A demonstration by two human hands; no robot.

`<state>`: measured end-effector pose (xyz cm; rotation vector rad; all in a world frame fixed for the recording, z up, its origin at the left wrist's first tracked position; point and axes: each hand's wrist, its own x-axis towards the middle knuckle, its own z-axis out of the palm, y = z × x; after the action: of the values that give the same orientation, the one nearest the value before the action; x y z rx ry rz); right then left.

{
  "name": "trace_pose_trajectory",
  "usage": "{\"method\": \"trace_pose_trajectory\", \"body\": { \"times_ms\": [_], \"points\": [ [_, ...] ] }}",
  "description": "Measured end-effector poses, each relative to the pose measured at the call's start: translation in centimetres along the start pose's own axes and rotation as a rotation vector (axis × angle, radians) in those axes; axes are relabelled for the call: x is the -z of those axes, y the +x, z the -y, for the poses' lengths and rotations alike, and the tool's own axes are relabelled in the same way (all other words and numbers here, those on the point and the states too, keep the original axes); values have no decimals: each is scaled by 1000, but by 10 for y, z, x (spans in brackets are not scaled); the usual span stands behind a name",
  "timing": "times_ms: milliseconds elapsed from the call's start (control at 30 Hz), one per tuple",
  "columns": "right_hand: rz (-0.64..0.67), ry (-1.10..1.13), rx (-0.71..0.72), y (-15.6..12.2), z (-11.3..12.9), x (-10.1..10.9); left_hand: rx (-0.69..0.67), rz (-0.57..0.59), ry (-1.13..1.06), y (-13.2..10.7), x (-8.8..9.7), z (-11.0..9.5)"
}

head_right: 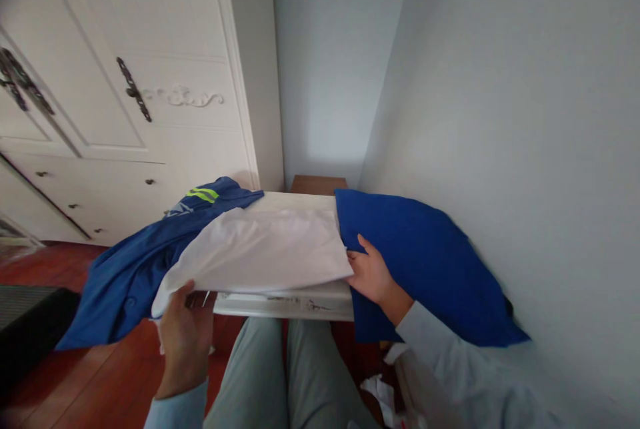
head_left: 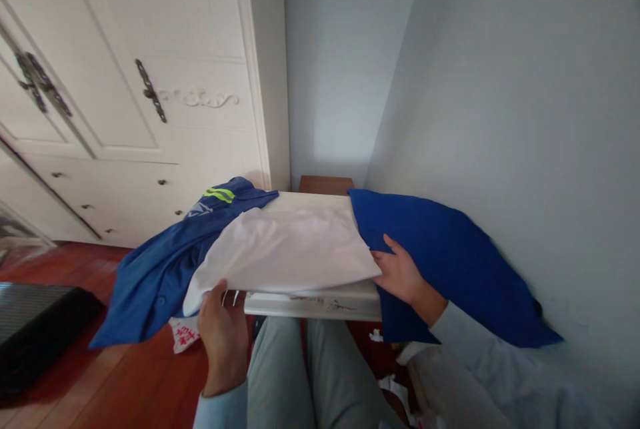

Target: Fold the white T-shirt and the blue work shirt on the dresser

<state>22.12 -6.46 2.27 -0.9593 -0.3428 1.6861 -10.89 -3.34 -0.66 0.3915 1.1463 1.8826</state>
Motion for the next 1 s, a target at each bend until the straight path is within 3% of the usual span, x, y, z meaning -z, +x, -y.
{"method": "trace_pose_trajectory", "body": {
  "times_ms": [133, 333, 400, 567, 733, 800, 900, 1000],
  "points": [
    [4, -119, -69, 23, 28, -4, 99, -74, -221, -2, 3, 5],
    [-136, -299, -6, 107, 60, -29, 286, -58, -275, 6, 14, 0],
    [-117, -347, -9, 132, 67, -36, 330, -43, -296, 10, 17, -7],
    [-38, -525, -126, 166, 75, -48, 334, 13, -149, 24, 14, -21],
    [-63, -784, -192, 168, 75, -57, 253, -125, 132, 40, 10, -22],
    [-102, -1043, -22, 163, 78, -64, 146, -152, 263, 43, 10, -20],
    [-204, -1414, 371, 152, 92, -76, 33, -80, 337, 43, 5, -18],
    [-273, -1524, 563, 137, 124, -89, 53, -12, 249, 40, -15, -12]
  ]
}}
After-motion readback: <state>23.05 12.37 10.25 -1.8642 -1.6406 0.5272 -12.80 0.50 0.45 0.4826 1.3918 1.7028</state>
